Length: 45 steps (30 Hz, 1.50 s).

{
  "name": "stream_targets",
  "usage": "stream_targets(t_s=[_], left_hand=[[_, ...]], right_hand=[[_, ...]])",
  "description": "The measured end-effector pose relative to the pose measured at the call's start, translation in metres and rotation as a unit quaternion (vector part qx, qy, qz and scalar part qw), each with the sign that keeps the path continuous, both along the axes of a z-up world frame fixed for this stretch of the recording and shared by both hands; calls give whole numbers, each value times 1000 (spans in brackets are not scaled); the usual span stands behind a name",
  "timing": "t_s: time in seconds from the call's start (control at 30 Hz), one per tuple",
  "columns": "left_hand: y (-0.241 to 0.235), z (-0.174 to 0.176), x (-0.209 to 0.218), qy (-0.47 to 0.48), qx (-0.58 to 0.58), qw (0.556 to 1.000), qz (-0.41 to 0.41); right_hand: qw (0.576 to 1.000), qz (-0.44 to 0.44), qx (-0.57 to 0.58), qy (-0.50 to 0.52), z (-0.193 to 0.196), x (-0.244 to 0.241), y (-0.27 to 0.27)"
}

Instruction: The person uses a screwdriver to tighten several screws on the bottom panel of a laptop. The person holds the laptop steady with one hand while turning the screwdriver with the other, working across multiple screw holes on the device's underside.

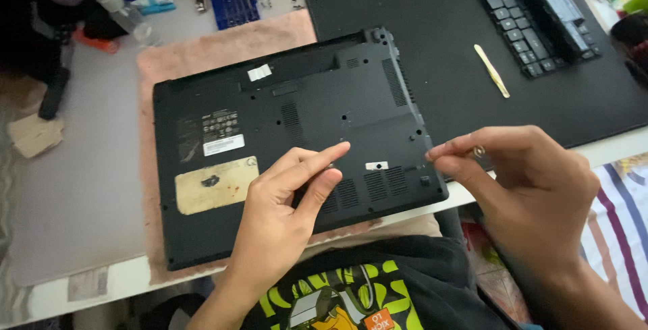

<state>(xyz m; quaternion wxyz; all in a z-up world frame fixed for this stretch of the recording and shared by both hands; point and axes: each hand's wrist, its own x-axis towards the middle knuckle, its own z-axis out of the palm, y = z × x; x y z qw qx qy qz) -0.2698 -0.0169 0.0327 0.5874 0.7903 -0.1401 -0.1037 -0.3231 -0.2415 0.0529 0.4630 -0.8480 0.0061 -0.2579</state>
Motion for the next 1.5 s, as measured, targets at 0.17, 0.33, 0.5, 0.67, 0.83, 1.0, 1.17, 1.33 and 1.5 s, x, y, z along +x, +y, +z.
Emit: stream_targets(t_s=[0.17, 0.33, 0.5, 0.67, 0.83, 1.0, 1.17, 1.33, 1.5], left_hand=[[-8, -7, -1, -83, 36, 992, -84], [-23, -14, -3, -143, 23, 974, -175], [-45, -16, -3, -195, 23, 965, -175], [-57, -19, 1, -239, 20, 951, -195], [-65, -26, 0, -264, 42, 946, -182], [-69, -27, -1, -281, 54, 943, -168], [-74, -29, -1, -296, 87, 939, -149], [-72, -25, 0, -267, 97, 943, -174], [-72, -27, 1, -287, 125, 932, -180]], right_hand=[[994, 32, -101, 35, 3, -6, -34], [994, 34, -97, 35, 3, -12, -40], [992, 22, -120, 25, 0, -10, -38], [982, 57, -178, 35, 5, -10, -37], [978, 37, -206, 19, 3, -13, -40], [974, 25, -220, 35, 3, -15, -40], [975, 64, -209, 43, 2, -15, -42], [970, 89, -213, 80, 11, -11, -45], [953, 145, -256, 78, 5, -12, -56]])
